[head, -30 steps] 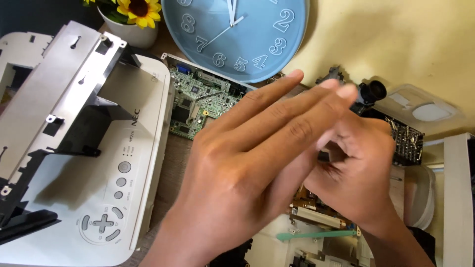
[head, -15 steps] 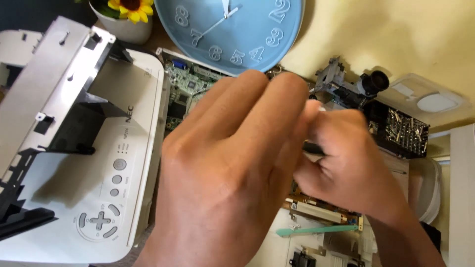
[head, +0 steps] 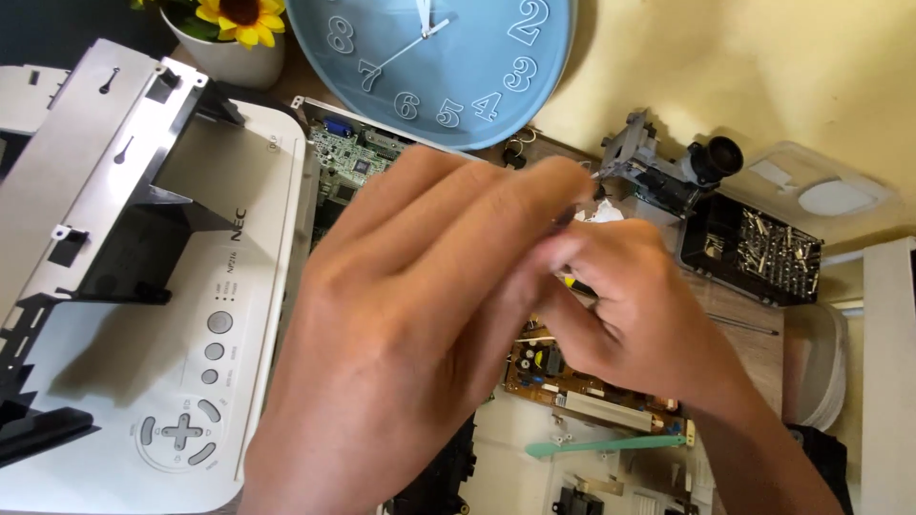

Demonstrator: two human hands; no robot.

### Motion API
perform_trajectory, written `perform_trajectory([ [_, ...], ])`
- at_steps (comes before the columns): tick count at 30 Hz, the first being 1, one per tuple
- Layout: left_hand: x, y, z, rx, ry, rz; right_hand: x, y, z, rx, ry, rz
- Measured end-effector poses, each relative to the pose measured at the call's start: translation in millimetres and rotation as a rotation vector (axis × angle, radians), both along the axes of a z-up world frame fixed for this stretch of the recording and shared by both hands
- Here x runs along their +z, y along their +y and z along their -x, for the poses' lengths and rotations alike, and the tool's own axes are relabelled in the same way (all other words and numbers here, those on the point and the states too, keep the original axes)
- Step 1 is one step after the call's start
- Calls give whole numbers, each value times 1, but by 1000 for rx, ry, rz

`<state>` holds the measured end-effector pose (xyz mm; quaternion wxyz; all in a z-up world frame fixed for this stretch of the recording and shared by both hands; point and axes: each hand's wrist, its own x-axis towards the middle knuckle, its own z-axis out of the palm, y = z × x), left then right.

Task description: The person uses a screwdriver to remove screws from a small metal component inside a disassembled projector. They then use a long metal rod to adjust internal parts and continue working on the device with the screwdriver.

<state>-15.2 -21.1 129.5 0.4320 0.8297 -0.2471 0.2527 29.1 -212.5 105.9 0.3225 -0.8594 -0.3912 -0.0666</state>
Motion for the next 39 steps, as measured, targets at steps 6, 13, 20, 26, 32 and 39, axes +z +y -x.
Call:
perform_trajectory([
  [6,4,-13,-8,153,-169,-47,-24,15,-4,-153,-100,-297],
  [13,-8,-10,-11,179,-151,21,-23,14,1,-69,-345,-236],
  [20,-114,20,-2,120,375,-28,4,23,6,-44,9,-48],
  [26,-150,14,-4,47,463,-101,0,25,4,73,205,-114],
  [32,-153,8,-10,42,394,-162,3,28,8,76,267,-194],
  [39,-157,6,-10,28,198,-308,-7,28,17,-153,5,-316],
])
